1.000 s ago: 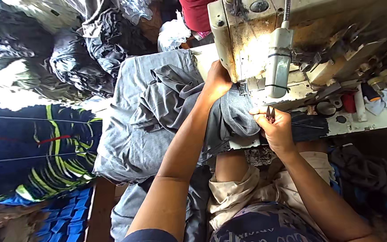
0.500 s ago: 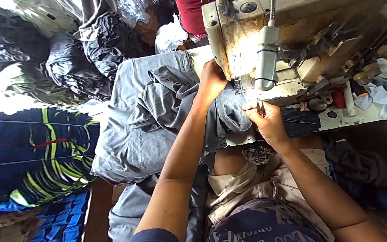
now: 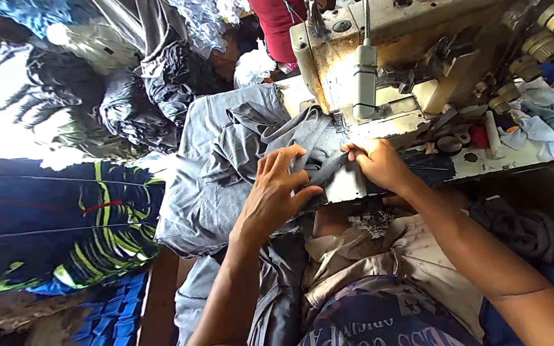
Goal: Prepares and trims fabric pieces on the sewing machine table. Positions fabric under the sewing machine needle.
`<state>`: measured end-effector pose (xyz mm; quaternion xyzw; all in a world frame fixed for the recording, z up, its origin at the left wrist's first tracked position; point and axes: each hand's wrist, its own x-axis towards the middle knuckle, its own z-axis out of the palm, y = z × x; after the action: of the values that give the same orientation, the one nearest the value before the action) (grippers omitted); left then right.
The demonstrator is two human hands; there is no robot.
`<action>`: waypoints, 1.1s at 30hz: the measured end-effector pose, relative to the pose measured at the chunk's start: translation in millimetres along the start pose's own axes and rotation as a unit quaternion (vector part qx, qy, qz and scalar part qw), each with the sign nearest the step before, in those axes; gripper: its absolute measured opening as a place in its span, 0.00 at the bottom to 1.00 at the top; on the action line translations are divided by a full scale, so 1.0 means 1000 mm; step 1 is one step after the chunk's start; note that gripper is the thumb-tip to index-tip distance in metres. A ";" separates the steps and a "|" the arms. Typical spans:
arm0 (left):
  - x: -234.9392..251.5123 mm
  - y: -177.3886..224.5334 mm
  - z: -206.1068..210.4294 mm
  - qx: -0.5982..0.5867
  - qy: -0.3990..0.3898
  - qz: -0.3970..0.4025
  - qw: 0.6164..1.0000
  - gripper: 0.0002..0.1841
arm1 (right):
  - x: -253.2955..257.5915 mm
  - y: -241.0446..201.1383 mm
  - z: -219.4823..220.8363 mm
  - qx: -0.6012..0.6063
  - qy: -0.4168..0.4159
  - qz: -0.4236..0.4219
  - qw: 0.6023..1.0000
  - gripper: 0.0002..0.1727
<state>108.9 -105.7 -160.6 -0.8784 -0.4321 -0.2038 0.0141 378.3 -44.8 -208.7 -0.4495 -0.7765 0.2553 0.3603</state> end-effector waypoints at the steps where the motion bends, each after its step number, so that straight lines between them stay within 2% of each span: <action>1: -0.003 0.010 -0.008 -0.021 0.010 0.010 1.000 0.21 | -0.002 0.000 0.000 -0.041 -0.005 -0.028 0.999 0.16; 4: -0.007 0.038 -0.010 -0.071 0.043 0.057 0.995 0.18 | -0.018 -0.007 -0.001 -0.089 -0.005 -0.098 0.991 0.13; 8: -0.003 0.048 0.034 -0.169 0.081 0.108 0.976 0.15 | -0.046 -0.005 -0.003 0.003 -0.021 -0.186 0.982 0.09; 10: 0.001 0.044 0.061 -0.182 0.150 0.101 0.967 0.15 | -0.059 0.001 0.001 0.083 -0.022 -0.176 0.981 0.08; 12: 0.007 0.037 0.089 -0.118 0.204 0.079 0.969 0.18 | -0.073 0.009 0.010 0.140 0.016 -0.132 0.981 0.07; 14: 0.015 0.023 0.110 -0.047 0.195 0.066 0.977 0.24 | -0.080 0.015 0.019 0.163 0.054 -0.086 0.981 0.06; 16: 0.022 0.011 0.120 -0.007 0.185 0.056 0.981 0.19 | -0.085 0.016 0.024 0.181 0.069 -0.054 0.980 0.06; 18: 0.026 0.008 0.115 0.007 0.179 0.053 0.982 0.10 | -0.086 0.012 0.025 0.192 0.079 -0.035 0.978 0.06; 21: 0.033 0.011 0.100 0.022 0.151 0.051 0.987 0.04 | -0.082 0.007 0.023 0.202 0.095 -0.007 0.975 0.06; 26: 0.048 0.007 0.078 0.050 0.094 0.040 0.993 0.05 | -0.059 0.009 0.023 0.210 0.111 0.018 0.971 0.06; 33: 0.068 -0.015 0.063 0.049 0.071 0.044 0.995 0.08 | -0.027 0.015 0.028 0.223 0.123 0.010 0.967 0.06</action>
<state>156.1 -32.0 -195.7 -0.8784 -0.3999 -0.2432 0.0964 372.9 -64.0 -245.3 -0.3938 -0.6449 0.3681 0.5418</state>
